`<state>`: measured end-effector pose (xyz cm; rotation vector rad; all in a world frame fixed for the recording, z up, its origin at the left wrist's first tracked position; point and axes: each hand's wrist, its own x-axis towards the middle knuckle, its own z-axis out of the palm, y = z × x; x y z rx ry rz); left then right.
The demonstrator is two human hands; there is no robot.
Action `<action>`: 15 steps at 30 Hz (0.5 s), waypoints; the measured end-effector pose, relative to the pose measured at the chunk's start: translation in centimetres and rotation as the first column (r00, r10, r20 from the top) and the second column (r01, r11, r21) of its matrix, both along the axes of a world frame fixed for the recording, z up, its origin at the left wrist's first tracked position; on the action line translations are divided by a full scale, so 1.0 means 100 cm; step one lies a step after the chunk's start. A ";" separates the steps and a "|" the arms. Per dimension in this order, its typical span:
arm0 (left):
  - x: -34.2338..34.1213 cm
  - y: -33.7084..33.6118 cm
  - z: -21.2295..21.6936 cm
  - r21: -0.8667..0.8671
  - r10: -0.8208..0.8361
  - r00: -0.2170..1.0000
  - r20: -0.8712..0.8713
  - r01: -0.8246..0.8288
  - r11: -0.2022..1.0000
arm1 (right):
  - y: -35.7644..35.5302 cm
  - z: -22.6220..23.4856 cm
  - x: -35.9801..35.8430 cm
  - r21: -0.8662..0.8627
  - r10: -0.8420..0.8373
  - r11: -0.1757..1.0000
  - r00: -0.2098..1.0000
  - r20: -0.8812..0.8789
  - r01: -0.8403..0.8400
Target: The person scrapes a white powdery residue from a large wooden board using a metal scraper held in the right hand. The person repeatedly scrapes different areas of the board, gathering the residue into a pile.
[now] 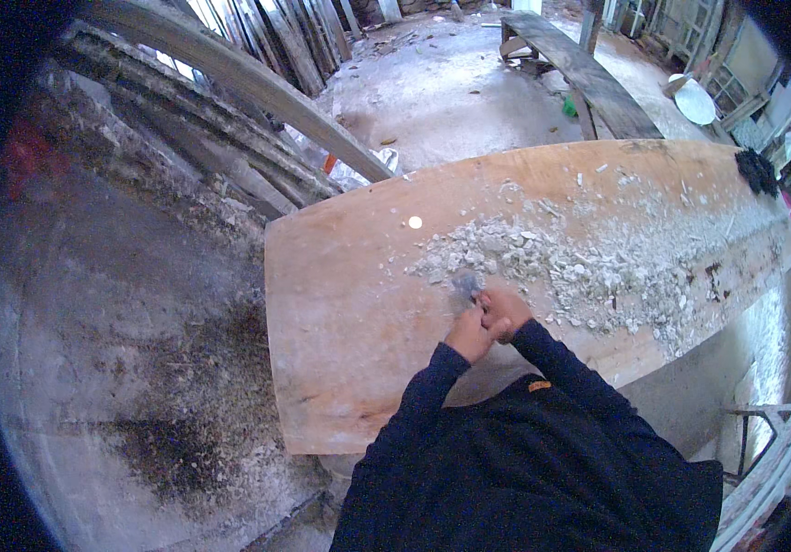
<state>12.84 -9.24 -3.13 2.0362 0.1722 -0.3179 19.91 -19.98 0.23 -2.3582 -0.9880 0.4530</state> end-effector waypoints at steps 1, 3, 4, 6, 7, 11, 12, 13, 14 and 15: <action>-0.019 -0.011 0.024 -0.050 0.007 0.998 0.061 -0.004 0.999 | -0.010 0.009 -0.011 -0.081 -0.002 0.997 0.993 -0.115 -0.007; -0.053 -0.031 0.038 -0.043 0.002 0.998 0.057 0.001 0.999 | -0.032 0.005 -0.040 -0.171 0.013 0.985 0.991 -0.133 -0.036; -0.066 -0.041 0.037 -0.037 -0.005 0.999 0.051 0.007 0.999 | -0.042 -0.006 -0.053 -0.217 -0.038 0.976 0.984 -0.173 0.000; -0.083 -0.051 -0.009 -0.023 0.050 0.993 0.108 -0.048 0.999 | -0.041 0.010 -0.069 -0.258 -0.144 0.962 0.965 -0.220 0.085; -0.086 -0.055 -0.023 -0.019 0.069 0.988 0.138 -0.067 0.998 | -0.038 0.007 -0.068 -0.250 -0.131 0.965 0.968 -0.214 0.076; -0.052 -0.025 0.013 -0.207 0.208 0.976 0.059 -0.192 0.959 | -0.008 -0.020 -0.033 -0.160 -0.064 0.986 0.988 -0.142 0.041; -0.052 -0.019 -0.009 -0.170 0.187 0.981 0.046 -0.177 0.969 | 0.001 -0.022 -0.025 -0.126 -0.030 0.992 0.994 -0.110 0.016; -0.044 -0.007 -0.003 -0.135 0.165 0.986 0.026 -0.160 0.978 | 0.004 -0.022 -0.021 -0.150 -0.012 0.989 0.995 -0.100 -0.003; -0.038 0.001 0.006 -0.097 0.139 0.990 0.005 -0.138 0.986 | 0.007 -0.021 -0.018 -0.171 0.004 0.985 0.996 -0.091 -0.019; -0.038 0.003 0.016 -0.173 0.079 0.993 -0.090 -0.094 0.980 | 0.008 -0.019 -0.018 -0.192 0.020 0.981 0.996 -0.082 -0.035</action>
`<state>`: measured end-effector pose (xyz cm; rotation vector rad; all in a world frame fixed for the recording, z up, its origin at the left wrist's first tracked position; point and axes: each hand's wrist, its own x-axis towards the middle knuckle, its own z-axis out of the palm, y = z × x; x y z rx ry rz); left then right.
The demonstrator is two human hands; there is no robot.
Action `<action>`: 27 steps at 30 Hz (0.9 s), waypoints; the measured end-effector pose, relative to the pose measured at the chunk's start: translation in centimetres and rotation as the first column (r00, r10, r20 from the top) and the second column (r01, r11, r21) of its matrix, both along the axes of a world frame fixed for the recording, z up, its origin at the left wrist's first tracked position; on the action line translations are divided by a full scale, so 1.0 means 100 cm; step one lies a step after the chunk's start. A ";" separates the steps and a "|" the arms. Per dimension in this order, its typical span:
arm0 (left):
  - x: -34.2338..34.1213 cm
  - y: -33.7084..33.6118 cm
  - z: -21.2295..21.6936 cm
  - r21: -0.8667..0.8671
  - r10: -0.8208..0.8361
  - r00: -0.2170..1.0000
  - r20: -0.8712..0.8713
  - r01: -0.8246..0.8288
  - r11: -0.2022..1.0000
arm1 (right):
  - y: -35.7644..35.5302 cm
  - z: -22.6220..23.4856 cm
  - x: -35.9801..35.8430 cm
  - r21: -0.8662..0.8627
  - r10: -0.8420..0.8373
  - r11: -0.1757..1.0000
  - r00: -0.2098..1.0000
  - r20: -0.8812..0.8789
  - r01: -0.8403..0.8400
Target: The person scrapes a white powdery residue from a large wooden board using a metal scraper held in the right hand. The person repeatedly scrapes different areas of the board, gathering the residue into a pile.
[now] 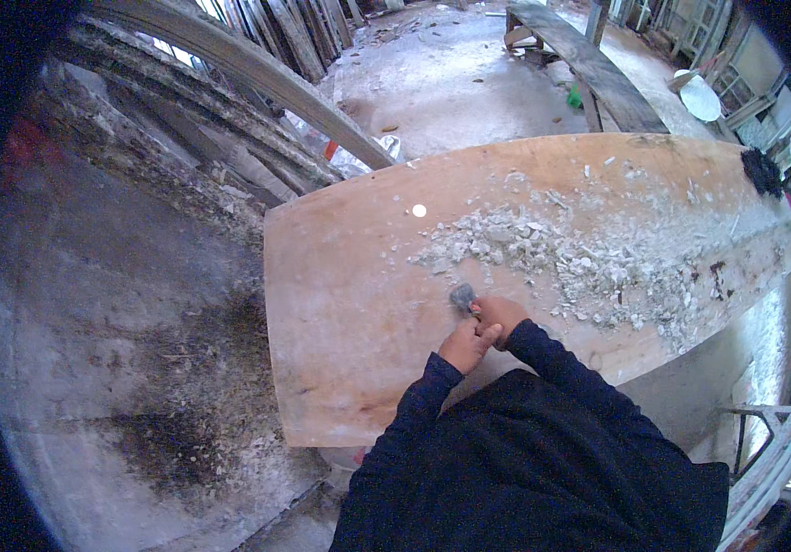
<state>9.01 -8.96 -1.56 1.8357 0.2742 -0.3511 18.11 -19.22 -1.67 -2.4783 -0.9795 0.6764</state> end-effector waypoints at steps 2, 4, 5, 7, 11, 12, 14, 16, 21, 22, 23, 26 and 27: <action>-0.012 -0.008 0.032 0.014 -0.090 0.995 -0.038 0.091 0.996 | -0.012 0.014 -0.015 -0.047 -0.003 0.999 0.997 -0.083 -0.001; -0.027 -0.021 0.022 -0.013 -0.109 0.994 -0.012 0.109 0.994 | -0.025 0.026 -0.032 -0.079 -0.033 0.997 0.992 -0.125 0.023; -0.031 -0.026 0.014 0.000 -0.056 0.998 0.013 0.056 0.998 | -0.026 0.026 -0.035 -0.081 -0.063 0.995 0.991 -0.122 0.054; -0.035 -0.035 -0.004 0.020 0.052 0.997 0.062 -0.053 0.998 | -0.027 0.021 -0.040 -0.084 -0.124 0.990 0.985 -0.117 0.114; -0.011 -0.016 -0.048 0.081 0.201 0.932 0.302 -0.235 0.969 | -0.002 -0.014 -0.008 0.206 -0.055 0.977 0.998 -0.023 0.059; -0.006 -0.007 -0.064 -0.158 0.202 0.941 0.273 -0.163 0.974 | 0.003 -0.002 -0.007 0.154 0.008 0.988 1.000 -0.024 -0.005; -0.014 -0.015 -0.011 -0.506 0.470 0.883 -0.012 -0.411 0.758 | 0.009 0.027 -0.014 0.143 0.002 0.990 0.997 -0.083 0.010; -0.030 -0.016 -0.014 -0.645 0.656 0.741 -0.142 -0.572 0.506 | 0.014 0.075 -0.037 0.293 0.021 0.956 0.994 -0.110 0.012; -0.075 -0.016 0.027 -0.703 0.689 0.693 -0.213 -0.598 0.385 | 0.008 0.094 -0.063 0.330 0.199 0.937 0.952 -0.231 -0.116; -0.086 -0.009 0.032 -0.675 0.671 0.707 -0.225 -0.609 0.416 | 0.006 0.099 -0.065 0.384 0.206 0.917 0.953 -0.222 -0.108; -0.098 -0.003 0.036 -0.642 0.655 0.718 -0.237 -0.622 0.449 | 0.005 0.100 -0.066 0.441 0.215 0.892 0.953 -0.214 -0.102; -0.142 0.014 0.028 -0.583 0.826 0.505 -0.249 -0.760 0.289 | 0.018 0.105 -0.052 0.517 0.141 0.853 0.986 -0.089 -0.075; -0.157 0.023 0.025 -0.575 0.871 0.457 -0.182 -0.768 0.282 | 0.025 0.110 -0.047 0.498 0.109 0.866 0.989 -0.101 -0.045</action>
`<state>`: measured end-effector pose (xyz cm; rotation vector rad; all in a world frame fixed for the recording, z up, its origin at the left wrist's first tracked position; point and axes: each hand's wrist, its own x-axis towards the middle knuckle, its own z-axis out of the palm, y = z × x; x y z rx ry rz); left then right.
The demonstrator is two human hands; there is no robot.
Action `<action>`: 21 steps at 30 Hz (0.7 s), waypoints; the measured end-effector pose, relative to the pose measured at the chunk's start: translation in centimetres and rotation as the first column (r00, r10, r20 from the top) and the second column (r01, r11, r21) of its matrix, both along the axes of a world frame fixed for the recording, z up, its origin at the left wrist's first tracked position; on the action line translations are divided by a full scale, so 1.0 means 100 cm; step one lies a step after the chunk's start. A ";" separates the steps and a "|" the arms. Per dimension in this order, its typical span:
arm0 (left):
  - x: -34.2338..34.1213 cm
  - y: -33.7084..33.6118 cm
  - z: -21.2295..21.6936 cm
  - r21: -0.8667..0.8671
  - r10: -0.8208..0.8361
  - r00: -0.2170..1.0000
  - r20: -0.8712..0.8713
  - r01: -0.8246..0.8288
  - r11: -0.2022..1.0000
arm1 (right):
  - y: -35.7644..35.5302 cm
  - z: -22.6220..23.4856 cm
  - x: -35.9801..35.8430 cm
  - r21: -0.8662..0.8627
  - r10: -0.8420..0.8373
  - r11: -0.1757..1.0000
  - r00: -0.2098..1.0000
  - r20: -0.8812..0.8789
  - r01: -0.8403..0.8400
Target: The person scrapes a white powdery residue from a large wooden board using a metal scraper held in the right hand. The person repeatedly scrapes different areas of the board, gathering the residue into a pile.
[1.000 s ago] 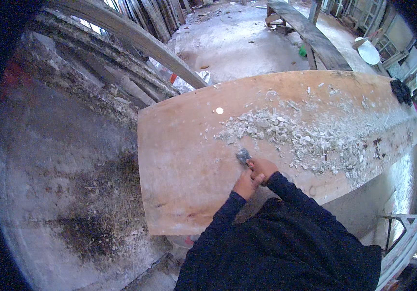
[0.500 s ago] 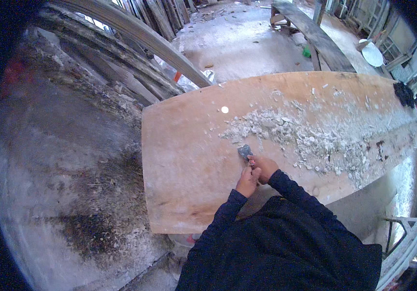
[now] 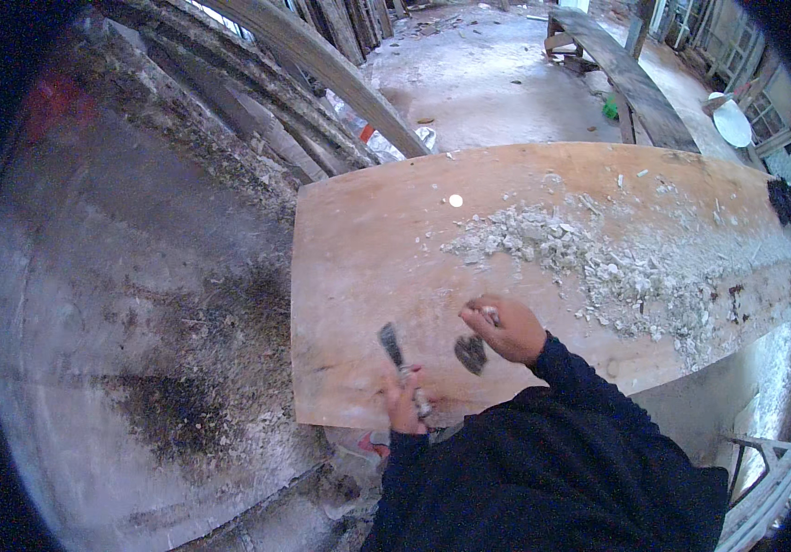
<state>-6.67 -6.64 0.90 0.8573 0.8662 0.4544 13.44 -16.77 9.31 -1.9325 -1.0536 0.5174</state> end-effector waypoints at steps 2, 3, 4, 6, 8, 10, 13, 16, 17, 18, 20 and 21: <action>-0.026 0.021 -0.010 0.079 0.107 0.994 0.010 -0.108 0.991 | 0.022 -0.011 0.004 -0.122 0.010 0.992 0.972 -0.233 -0.040; -0.039 0.031 -0.017 0.088 0.155 0.988 0.002 -0.155 0.984 | 0.035 -0.020 0.000 -0.101 -0.023 0.995 0.927 -0.374 -0.017; -0.049 0.041 -0.020 0.103 0.211 0.978 -0.007 -0.209 0.973 | 0.051 -0.032 -0.006 -0.079 -0.042 0.997 0.859 -0.510 0.002; -0.059 0.055 -0.014 0.131 0.237 0.970 -0.046 -0.229 0.965 | 0.081 -0.069 -0.021 0.166 0.109 0.986 0.720 -0.686 0.008; -0.058 0.057 -0.003 0.142 0.236 0.968 -0.082 -0.223 0.964 | 0.107 -0.097 -0.034 0.304 0.176 0.948 0.952 -0.249 -0.095; -0.048 0.054 0.016 0.131 0.212 0.971 -0.107 -0.198 0.971 | 0.116 -0.119 -0.037 0.336 0.130 0.940 0.974 -0.185 -0.062; -0.056 0.053 0.002 0.117 0.143 0.985 -0.093 -0.132 0.984 | 0.116 -0.141 -0.021 0.153 -0.049 0.974 0.814 -0.579 0.167; -0.053 0.044 0.012 0.077 0.067 0.984 -0.163 -0.055 0.995 | 0.058 -0.151 0.020 0.157 -0.222 0.897 0.729 -0.647 0.412; -0.060 0.043 0.003 0.070 0.071 0.986 -0.152 -0.061 0.996 | 0.031 -0.128 0.033 0.095 -0.260 0.893 0.676 -0.689 0.440; -0.060 0.042 0.000 0.064 0.070 0.987 -0.141 -0.061 0.996 | -0.007 -0.133 0.051 0.062 -0.289 0.886 0.651 -0.702 0.460; -0.061 0.040 -0.004 0.050 0.076 0.989 -0.126 -0.071 0.996 | -0.076 -0.117 0.068 0.104 -0.399 0.811 0.674 -0.621 0.576; -0.063 0.041 -0.010 0.068 0.069 0.985 -0.160 -0.059 0.996 | -0.106 -0.105 0.075 0.033 -0.494 0.798 0.686 -0.535 0.601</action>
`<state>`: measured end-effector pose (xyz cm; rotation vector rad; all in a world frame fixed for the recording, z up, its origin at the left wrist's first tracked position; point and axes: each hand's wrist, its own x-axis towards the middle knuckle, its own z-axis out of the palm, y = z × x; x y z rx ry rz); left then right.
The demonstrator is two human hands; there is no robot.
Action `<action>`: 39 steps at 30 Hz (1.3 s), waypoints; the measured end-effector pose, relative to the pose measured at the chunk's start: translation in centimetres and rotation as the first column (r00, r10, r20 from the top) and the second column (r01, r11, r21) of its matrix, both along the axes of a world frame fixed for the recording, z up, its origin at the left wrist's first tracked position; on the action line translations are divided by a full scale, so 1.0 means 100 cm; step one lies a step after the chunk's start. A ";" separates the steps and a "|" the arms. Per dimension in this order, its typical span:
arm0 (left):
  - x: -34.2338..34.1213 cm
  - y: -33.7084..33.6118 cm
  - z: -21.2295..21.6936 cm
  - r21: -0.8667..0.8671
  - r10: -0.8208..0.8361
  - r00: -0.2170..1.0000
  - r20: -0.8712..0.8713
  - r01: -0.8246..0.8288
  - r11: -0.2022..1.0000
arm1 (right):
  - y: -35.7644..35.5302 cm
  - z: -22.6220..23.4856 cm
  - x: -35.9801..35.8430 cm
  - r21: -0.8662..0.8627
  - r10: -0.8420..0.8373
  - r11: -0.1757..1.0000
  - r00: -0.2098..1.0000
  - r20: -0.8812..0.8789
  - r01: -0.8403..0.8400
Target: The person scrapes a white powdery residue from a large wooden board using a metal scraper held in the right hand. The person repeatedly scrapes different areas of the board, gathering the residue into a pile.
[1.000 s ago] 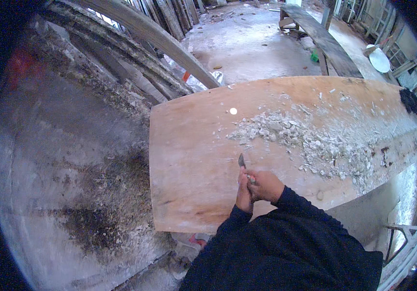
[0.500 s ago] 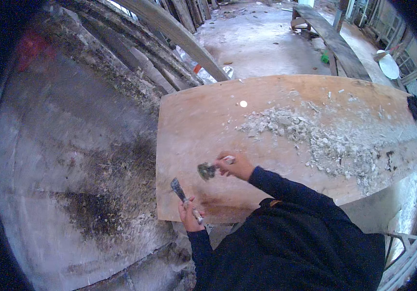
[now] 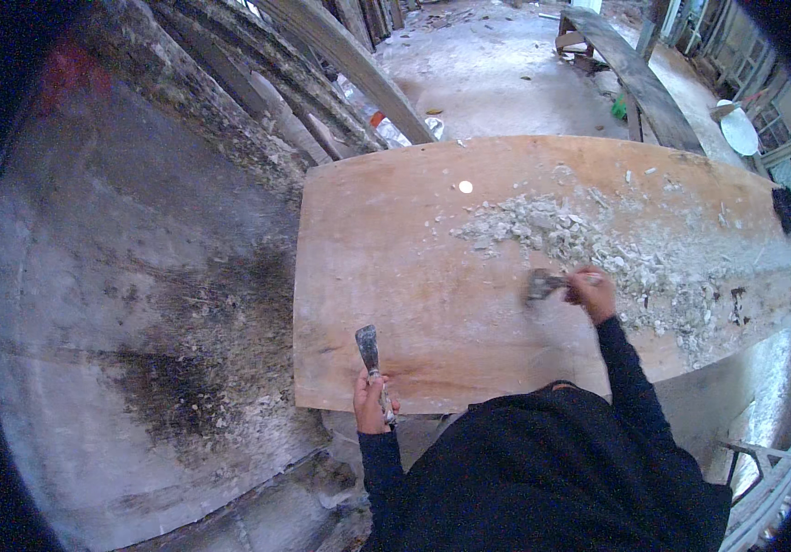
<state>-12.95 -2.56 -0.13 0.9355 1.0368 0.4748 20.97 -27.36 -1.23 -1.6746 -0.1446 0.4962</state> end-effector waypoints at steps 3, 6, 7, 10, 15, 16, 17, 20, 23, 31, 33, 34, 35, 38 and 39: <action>-0.005 0.001 -0.017 0.021 0.007 0.999 -0.048 -0.006 1.000 | -0.062 0.026 0.010 -0.204 -0.138 0.959 0.950 0.279 0.199; -0.004 0.002 -0.020 0.033 0.034 0.999 0.004 -0.034 0.999 | -0.059 0.046 -0.003 -0.261 -0.022 0.946 0.839 0.544 0.194; -0.008 0.005 -0.025 0.023 0.023 1.000 0.018 -0.023 0.999 | -0.036 0.055 -0.018 -0.099 -0.045 0.991 0.912 0.408 0.094; -0.004 0.004 -0.016 0.039 0.020 0.999 0.045 -0.022 0.999 | 0.047 0.026 -0.070 0.083 0.249 0.960 0.952 0.179 -0.267; 0.008 -0.019 0.023 0.137 0.054 0.997 0.060 -0.062 0.989 | 0.179 -0.018 -0.170 -0.033 0.514 0.811 0.684 0.517 -0.585; 0.007 -0.022 0.025 0.159 0.031 0.998 0.064 -0.040 0.987 | 0.186 -0.017 -0.176 -0.042 0.550 0.795 0.689 0.472 -0.605; 0.007 -0.025 0.026 0.180 0.004 0.998 0.066 -0.016 0.983 | 0.192 -0.015 -0.180 -0.050 0.582 0.780 0.694 0.424 -0.624; 0.001 -0.037 0.018 0.183 0.028 0.994 0.103 -0.046 0.982 | 0.179 -0.025 -0.165 0.058 0.563 0.805 0.791 0.240 -0.590; -0.004 -0.049 0.014 0.107 -0.007 1.000 0.005 0.007 0.994 | 0.120 -0.025 -0.119 0.112 0.440 0.893 0.898 -0.010 -0.436; 0.014 -0.063 -0.008 0.135 -0.183 0.979 -0.087 0.194 0.972 | -0.133 0.026 -0.003 -0.188 -0.005 0.981 0.985 0.175 0.039; 0.023 -0.063 -0.006 0.147 -0.230 0.971 -0.067 0.237 0.960 | -0.148 0.035 0.006 -0.387 0.018 0.884 0.808 0.589 0.262; 0.027 -0.063 -0.007 0.141 -0.225 0.973 -0.056 0.231 0.963 | -0.151 0.041 0.010 -0.431 0.076 0.811 0.659 0.748 0.395; 0.029 -0.064 -0.011 0.137 -0.219 0.974 -0.051 0.224 0.965 | -0.139 0.050 0.006 -0.392 0.026 0.866 0.754 0.657 0.312; 0.036 -0.069 -0.011 0.110 -0.234 0.971 -0.049 0.238 0.965 | -0.060 0.049 -0.015 -0.233 0.111 0.972 0.843 0.527 0.018; 0.037 -0.071 -0.009 0.101 -0.240 0.970 -0.050 0.244 0.965 | -0.018 0.039 -0.031 -0.053 0.103 0.995 0.866 0.490 -0.089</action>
